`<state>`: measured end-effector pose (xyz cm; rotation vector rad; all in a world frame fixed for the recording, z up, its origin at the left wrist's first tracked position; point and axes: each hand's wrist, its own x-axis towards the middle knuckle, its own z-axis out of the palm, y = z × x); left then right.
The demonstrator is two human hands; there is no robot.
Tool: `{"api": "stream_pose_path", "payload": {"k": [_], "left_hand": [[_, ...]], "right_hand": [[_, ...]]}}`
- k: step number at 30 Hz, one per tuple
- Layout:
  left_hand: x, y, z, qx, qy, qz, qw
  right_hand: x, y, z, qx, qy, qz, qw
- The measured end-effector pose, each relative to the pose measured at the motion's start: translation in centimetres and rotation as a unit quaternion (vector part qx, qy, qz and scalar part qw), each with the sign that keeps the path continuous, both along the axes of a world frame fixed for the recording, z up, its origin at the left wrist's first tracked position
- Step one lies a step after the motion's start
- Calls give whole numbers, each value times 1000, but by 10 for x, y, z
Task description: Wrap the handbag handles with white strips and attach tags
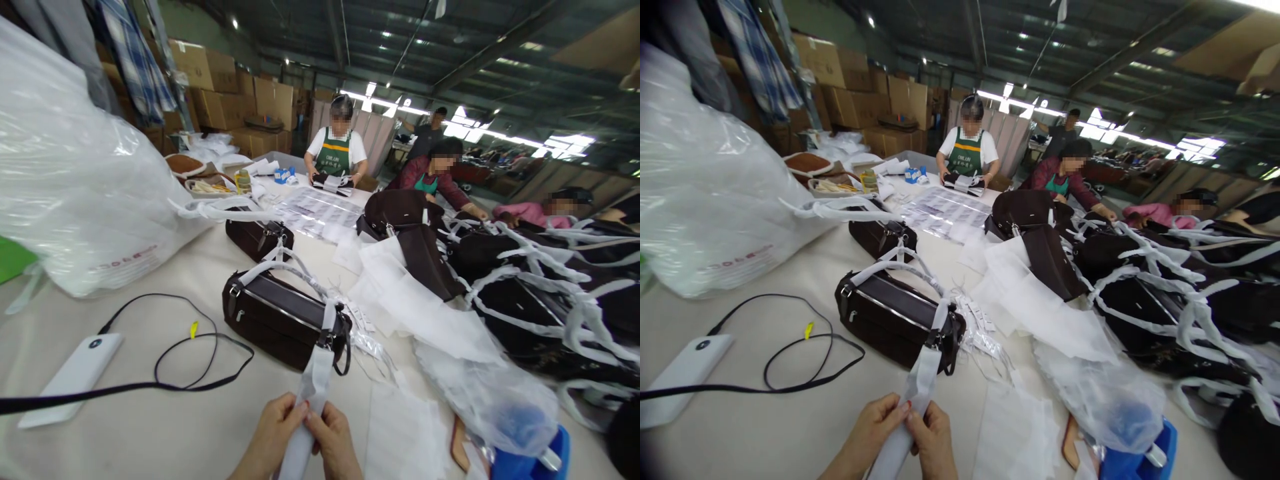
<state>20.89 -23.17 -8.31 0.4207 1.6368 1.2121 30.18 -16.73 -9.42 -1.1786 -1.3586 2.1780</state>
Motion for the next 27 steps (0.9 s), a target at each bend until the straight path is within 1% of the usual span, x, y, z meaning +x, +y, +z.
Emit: {"api": "stream_pose_path", "payload": {"k": [2,4,6,8,10,12,14,15,16,17,19,21,22,23,24,25,27], "left_hand": [[-3,3,-4,-8,-7,-7,1000],[-6,4,-7,1,-21,-26,999],[-9,6,-7,14,-30,-44,998],[-12,7,-6,23,-42,-59,997],[-14,8,-4,32,-64,-75,995],[-16,8,-3,37,-90,-74,992],[-17,7,-3,30,-101,-53,993],[-19,6,-3,23,-96,-37,994],[-21,5,-4,15,-85,-24,996],[-23,4,-5,7,-68,-18,997],[-31,2,-7,1,-49,-25,998],[-41,1,-10,5,-47,-52,998],[-46,1,-12,9,-47,-67,997],[-51,2,-14,13,-42,-84,996],[-55,3,-17,16,-28,-101,994],[-60,4,-19,16,-7,-117,993],[-67,8,-25,15,34,-141,989]], "right_hand": [[0,1,-4,-12,-4,-18,1000],[0,1,-9,-44,-15,-57,997],[-2,1,-12,-106,-11,-98,989],[-4,-1,-12,-180,23,-119,976],[-8,-4,-11,-246,68,-128,958],[-10,-8,-9,-287,103,-130,943],[-8,-10,-9,-303,124,-115,938],[-5,-9,-9,-297,120,-107,941],[-1,-7,-8,-273,105,-110,950],[4,-3,-7,-231,78,-126,962],[13,10,-1,-95,8,-180,979],[18,25,7,56,-41,-212,975],[17,32,11,113,-51,-209,970],[14,39,15,152,-51,-199,967],[10,46,19,175,-46,-189,965],[5,52,23,186,-39,-185,964],[-2,64,32,186,-27,-198,962]]}}
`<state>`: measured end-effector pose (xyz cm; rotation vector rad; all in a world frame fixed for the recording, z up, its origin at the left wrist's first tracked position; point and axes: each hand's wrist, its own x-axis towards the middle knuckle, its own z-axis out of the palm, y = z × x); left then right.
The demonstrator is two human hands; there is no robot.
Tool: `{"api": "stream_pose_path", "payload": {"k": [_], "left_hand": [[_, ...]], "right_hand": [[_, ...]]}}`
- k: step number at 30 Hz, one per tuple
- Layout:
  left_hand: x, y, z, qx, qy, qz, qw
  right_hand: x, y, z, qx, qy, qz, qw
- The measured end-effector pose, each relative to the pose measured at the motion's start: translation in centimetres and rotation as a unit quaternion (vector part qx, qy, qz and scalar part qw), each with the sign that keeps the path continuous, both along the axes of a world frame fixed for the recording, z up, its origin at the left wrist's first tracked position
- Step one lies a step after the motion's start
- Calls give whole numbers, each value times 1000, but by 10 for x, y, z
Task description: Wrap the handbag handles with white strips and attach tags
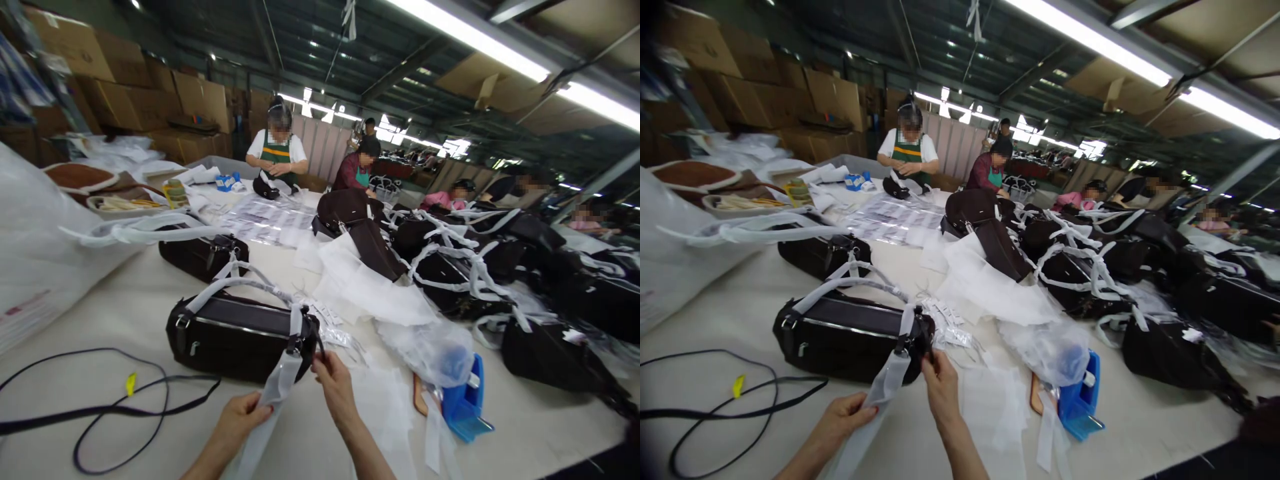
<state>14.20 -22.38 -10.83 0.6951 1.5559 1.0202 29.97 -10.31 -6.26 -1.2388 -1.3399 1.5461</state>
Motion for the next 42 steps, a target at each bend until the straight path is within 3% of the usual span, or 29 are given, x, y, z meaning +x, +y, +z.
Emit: {"api": "stream_pose_path", "payload": {"k": [4,9,12,18,20,23,26,29,31,35,38,40,42], "left_hand": [[-10,3,-6,0,72,-11,997],[-23,3,4,-5,198,-45,979],[-37,6,13,-13,273,-60,960],[-71,5,20,-17,344,-56,937],[-83,-1,20,-19,360,-64,931],[-92,-14,17,-25,375,-76,924],[-91,-22,13,-34,379,-84,921],[-84,-31,5,-36,379,-83,921],[-75,-41,-1,-15,396,-43,917],[-40,-66,-4,71,432,117,891],[5,-67,10,88,315,165,930],[35,-53,24,55,150,169,973],[60,-31,37,17,-30,202,979]], "right_hand": [[1,28,31,3,19,-52,998],[1,51,74,-10,51,-36,998],[-8,44,90,-37,68,-31,997],[-27,-1,115,-94,126,45,986],[-23,-13,110,-113,133,32,984],[-7,-25,84,-160,125,-55,978],[10,-35,55,-197,104,-104,969],[19,-42,39,-195,85,-110,971],[20,-43,36,-184,72,-110,974],[22,-39,27,-182,62,-97,976],[26,-36,15,-195,66,-91,974],[29,-36,9,-205,72,-79,973],[32,-38,6,-221,77,-49,971]]}}
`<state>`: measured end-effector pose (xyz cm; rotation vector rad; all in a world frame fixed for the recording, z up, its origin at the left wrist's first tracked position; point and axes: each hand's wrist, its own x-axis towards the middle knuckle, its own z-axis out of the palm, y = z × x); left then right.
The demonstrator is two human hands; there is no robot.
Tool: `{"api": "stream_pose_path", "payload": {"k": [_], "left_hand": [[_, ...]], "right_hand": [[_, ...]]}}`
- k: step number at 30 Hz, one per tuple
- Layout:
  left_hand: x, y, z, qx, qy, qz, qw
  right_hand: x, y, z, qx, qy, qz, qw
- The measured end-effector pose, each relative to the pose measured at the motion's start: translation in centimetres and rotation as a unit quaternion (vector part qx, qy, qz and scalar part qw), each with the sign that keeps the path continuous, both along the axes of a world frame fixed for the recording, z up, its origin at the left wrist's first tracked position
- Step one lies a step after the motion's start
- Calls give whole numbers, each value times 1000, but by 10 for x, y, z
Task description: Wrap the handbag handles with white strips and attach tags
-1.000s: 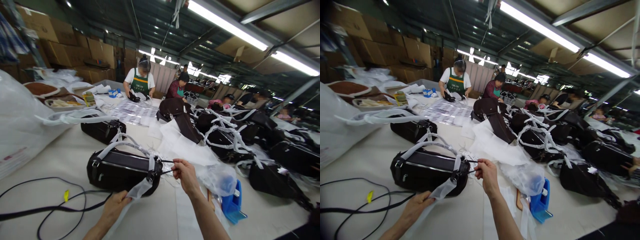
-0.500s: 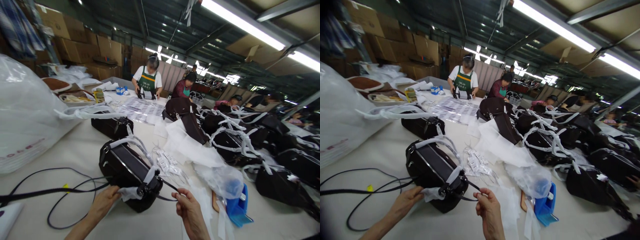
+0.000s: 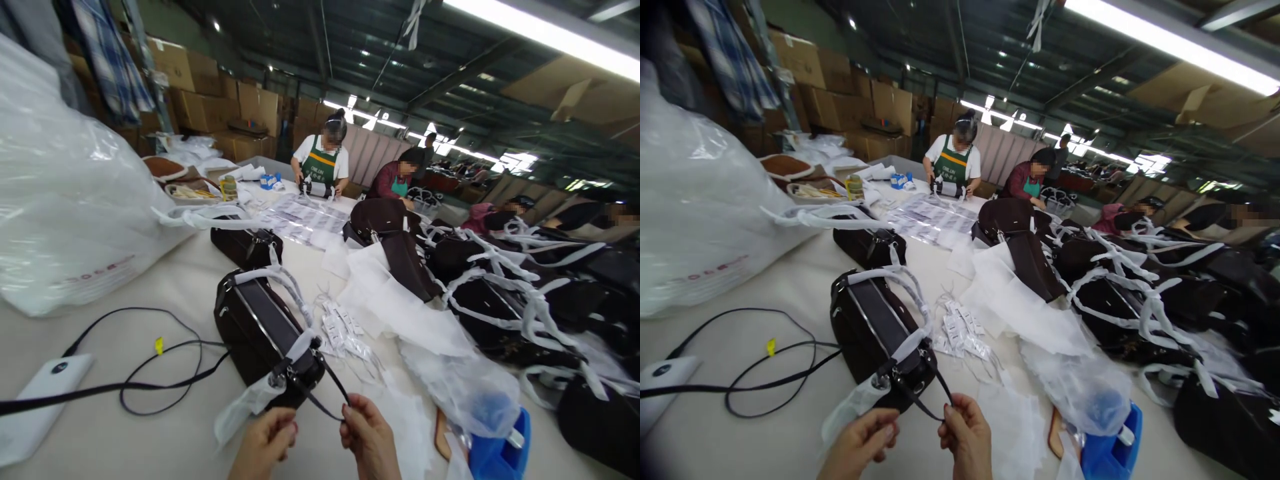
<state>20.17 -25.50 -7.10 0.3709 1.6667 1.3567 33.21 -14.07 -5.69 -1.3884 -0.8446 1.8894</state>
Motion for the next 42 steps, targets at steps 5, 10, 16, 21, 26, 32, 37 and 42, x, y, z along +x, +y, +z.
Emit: {"api": "stream_pose_path", "payload": {"k": [5,10,16,21,26,32,37,42], "left_hand": [[27,39,18,54,-213,65,973],[40,44,18,57,-239,101,964],[49,42,16,40,-162,143,976],[50,39,16,11,-101,172,980],[52,40,23,55,-228,271,934],[48,46,42,139,-402,301,853],[55,44,32,107,-397,276,869],[60,40,21,126,-363,203,900]], "right_hand": [[7,-2,2,-18,36,51,998],[7,2,3,-64,35,93,993],[4,6,0,-96,6,131,987],[2,8,-8,-120,-7,164,979],[-12,16,6,-144,144,130,970],[-10,17,19,-265,309,239,882],[-1,18,16,-271,310,255,875],[4,13,15,-305,268,215,888]]}}
